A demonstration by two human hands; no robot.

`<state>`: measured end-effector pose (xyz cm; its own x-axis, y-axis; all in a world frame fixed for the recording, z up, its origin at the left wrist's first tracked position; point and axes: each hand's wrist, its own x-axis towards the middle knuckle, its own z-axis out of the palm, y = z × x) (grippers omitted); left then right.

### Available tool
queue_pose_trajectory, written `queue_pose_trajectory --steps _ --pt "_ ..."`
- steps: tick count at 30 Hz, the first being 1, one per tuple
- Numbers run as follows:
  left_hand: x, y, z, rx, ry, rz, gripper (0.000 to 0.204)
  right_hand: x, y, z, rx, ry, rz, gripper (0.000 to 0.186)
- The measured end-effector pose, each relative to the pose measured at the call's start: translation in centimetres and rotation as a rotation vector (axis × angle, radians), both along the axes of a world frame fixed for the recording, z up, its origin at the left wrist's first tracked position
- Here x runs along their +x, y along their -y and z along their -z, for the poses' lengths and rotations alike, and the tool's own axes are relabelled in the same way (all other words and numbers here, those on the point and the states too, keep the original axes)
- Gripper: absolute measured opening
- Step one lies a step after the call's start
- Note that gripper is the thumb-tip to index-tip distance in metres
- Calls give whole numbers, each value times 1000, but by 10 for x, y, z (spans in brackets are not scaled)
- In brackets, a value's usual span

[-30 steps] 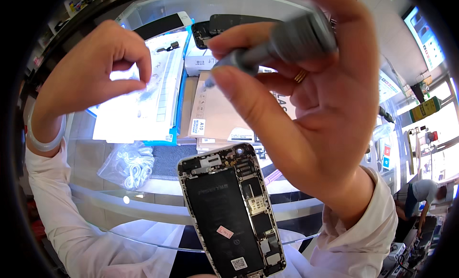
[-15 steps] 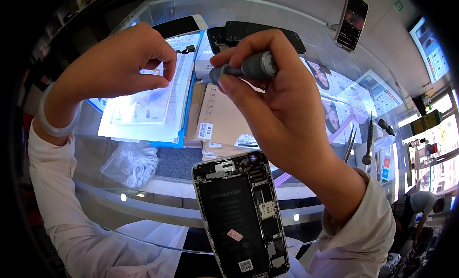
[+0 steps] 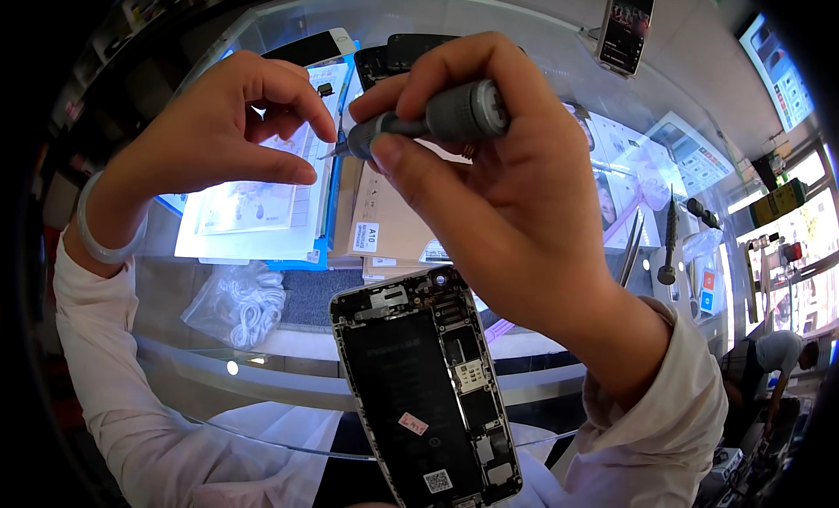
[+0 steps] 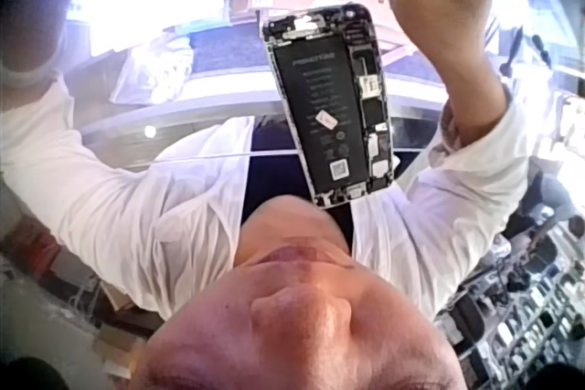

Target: The person uses a screwdriver to remove and replace screws on a smartphone chassis. They handle a small component by hand and use the tool to secure it back into the phone housing.

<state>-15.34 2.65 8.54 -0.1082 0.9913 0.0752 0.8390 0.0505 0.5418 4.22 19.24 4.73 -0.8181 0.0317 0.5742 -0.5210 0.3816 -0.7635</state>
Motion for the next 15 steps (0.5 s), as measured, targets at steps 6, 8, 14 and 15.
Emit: queue_pose_trajectory --steps 6,8,14,15 --pt "9 0 6 64 295 14 23 9 -2 -2 52 -36 19 18" --pt "10 0 6 55 325 -17 20 10 -4 -2 68 -40 12 18" --pt "11 0 6 29 294 -7 13 11 -10 -5 118 -26 24 19" --pt "11 0 6 42 295 8 13 12 -8 -5 89 -24 24 19"
